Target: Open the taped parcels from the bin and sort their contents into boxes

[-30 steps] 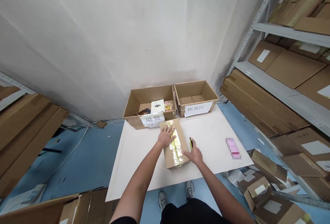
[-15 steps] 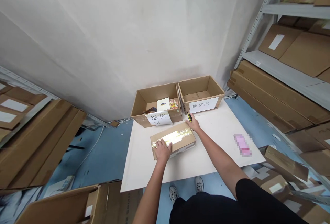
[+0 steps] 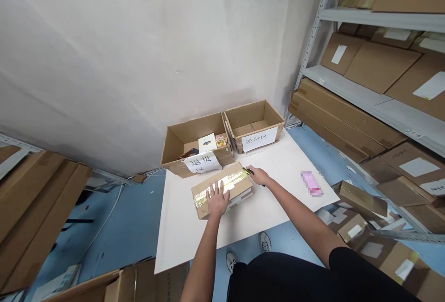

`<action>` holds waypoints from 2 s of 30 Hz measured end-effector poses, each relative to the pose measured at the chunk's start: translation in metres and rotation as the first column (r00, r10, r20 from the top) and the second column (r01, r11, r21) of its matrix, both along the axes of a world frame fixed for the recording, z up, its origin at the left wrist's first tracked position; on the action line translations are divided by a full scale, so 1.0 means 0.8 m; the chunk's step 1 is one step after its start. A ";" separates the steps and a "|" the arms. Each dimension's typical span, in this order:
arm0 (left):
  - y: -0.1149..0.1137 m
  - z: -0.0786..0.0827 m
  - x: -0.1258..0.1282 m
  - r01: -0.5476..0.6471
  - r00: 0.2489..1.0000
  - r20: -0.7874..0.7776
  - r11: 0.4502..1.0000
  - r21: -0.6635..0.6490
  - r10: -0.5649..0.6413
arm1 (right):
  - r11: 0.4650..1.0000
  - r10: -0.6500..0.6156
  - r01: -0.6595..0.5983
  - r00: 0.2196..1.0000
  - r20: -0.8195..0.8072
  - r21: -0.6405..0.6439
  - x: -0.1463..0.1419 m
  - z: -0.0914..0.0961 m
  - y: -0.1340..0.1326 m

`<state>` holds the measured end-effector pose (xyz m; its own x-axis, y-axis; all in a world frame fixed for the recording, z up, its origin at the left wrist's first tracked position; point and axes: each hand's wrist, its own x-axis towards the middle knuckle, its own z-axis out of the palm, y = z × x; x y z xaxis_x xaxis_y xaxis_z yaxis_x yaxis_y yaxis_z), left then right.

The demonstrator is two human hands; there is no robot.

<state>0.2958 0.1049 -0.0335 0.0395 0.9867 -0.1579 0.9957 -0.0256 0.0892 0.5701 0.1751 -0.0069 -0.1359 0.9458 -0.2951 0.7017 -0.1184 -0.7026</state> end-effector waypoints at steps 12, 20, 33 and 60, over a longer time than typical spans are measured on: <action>-0.002 0.002 0.008 -0.044 0.997 0.055 0.999 -0.020 0.045 | 0.992 0.084 -0.054 0.955 0.284 -0.114 0.000 0.029 -0.058; 0.030 0.029 -0.039 0.041 0.994 0.104 0.998 0.037 -0.044 | 0.954 -0.299 0.295 0.941 0.161 0.050 -0.034 0.001 -0.093; 0.018 0.020 -0.021 -0.237 0.971 -0.070 0.964 -0.123 0.230 | 0.869 -0.471 0.456 0.881 -0.041 -0.193 -0.049 -0.043 0.002; 0.007 0.001 -0.020 -0.061 0.964 -0.258 0.997 0.043 0.070 | 0.806 -0.555 0.592 0.747 -0.366 -0.013 -0.034 -0.174 -0.099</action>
